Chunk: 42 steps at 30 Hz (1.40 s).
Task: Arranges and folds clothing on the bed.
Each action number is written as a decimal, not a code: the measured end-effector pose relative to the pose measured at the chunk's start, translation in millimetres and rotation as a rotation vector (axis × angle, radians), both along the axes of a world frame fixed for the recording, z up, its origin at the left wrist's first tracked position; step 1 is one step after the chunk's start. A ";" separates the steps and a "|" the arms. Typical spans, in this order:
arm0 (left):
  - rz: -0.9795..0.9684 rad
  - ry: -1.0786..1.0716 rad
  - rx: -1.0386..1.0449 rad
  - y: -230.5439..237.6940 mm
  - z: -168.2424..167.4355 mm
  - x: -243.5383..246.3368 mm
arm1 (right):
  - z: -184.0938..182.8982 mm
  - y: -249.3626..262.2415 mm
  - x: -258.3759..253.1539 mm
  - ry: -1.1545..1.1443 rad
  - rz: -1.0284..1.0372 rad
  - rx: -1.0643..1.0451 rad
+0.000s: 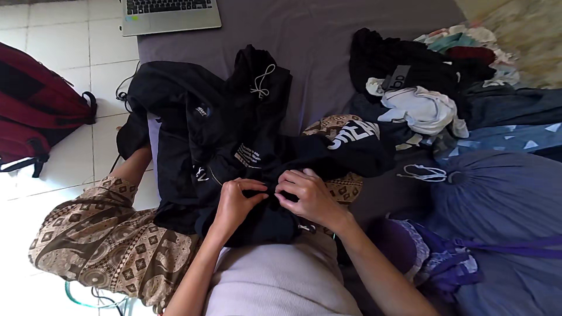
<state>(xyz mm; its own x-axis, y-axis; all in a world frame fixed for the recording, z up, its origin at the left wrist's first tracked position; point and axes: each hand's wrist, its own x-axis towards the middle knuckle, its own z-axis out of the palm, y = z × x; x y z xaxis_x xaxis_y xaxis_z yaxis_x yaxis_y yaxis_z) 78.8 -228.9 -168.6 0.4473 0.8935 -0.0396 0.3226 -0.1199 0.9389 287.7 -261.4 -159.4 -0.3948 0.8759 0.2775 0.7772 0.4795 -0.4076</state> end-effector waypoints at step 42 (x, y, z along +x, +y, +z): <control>0.181 0.013 0.111 -10.3 2.9 0.6 | 12.6 -14.3 1.4 0.090 -0.198 -0.130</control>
